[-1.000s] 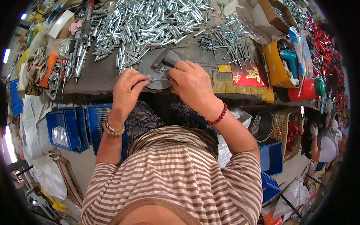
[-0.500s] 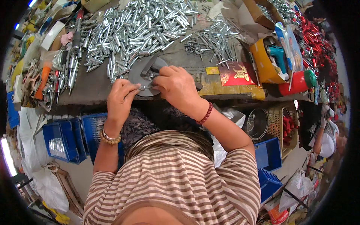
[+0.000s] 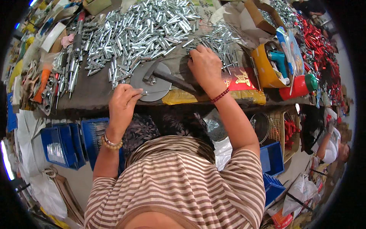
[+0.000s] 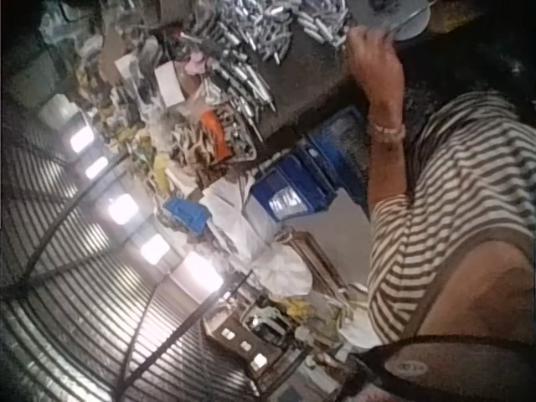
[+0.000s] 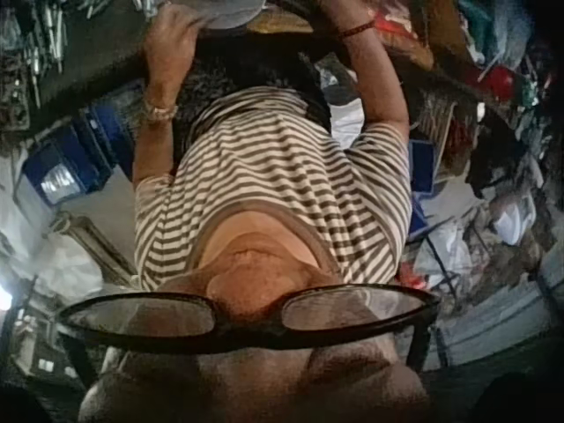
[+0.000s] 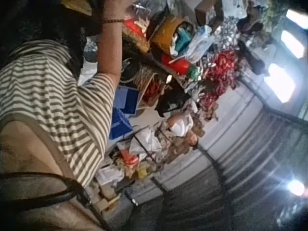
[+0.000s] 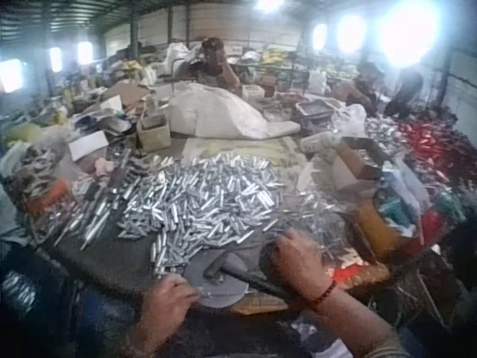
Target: The person assembles metal components by joining pins and sleeves on a circular metal fixture, tapping them with a small hammer, and placing the finished pieces into a blue container.
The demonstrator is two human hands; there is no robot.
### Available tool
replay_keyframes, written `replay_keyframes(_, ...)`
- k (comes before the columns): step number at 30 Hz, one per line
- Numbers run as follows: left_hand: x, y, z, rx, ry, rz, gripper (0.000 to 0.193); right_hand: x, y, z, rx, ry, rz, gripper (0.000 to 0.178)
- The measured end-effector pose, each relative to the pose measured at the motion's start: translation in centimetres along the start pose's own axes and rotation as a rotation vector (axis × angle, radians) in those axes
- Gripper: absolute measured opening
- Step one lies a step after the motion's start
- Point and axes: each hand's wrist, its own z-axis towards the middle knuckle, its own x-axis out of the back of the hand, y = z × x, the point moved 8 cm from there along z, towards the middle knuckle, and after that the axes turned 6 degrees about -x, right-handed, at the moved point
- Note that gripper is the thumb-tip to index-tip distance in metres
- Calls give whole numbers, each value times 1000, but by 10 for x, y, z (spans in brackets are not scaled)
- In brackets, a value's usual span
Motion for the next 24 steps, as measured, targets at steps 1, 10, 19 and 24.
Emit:
replay_keyframes(1,0,-1,1,11,3,7,18,0,2,1,4,-1,-34,14)
replay_keyframes(10,3,6,1,-35,0,90,18,18,-93,-32,94,-236,685,13)
replay_keyframes(19,0,1,-1,-49,2,106,13,11,-125,-44,281,-127,598,12)
replay_keyframes(24,1,-2,8,-37,14,79,10,10,-127,-37,328,-139,565,13)
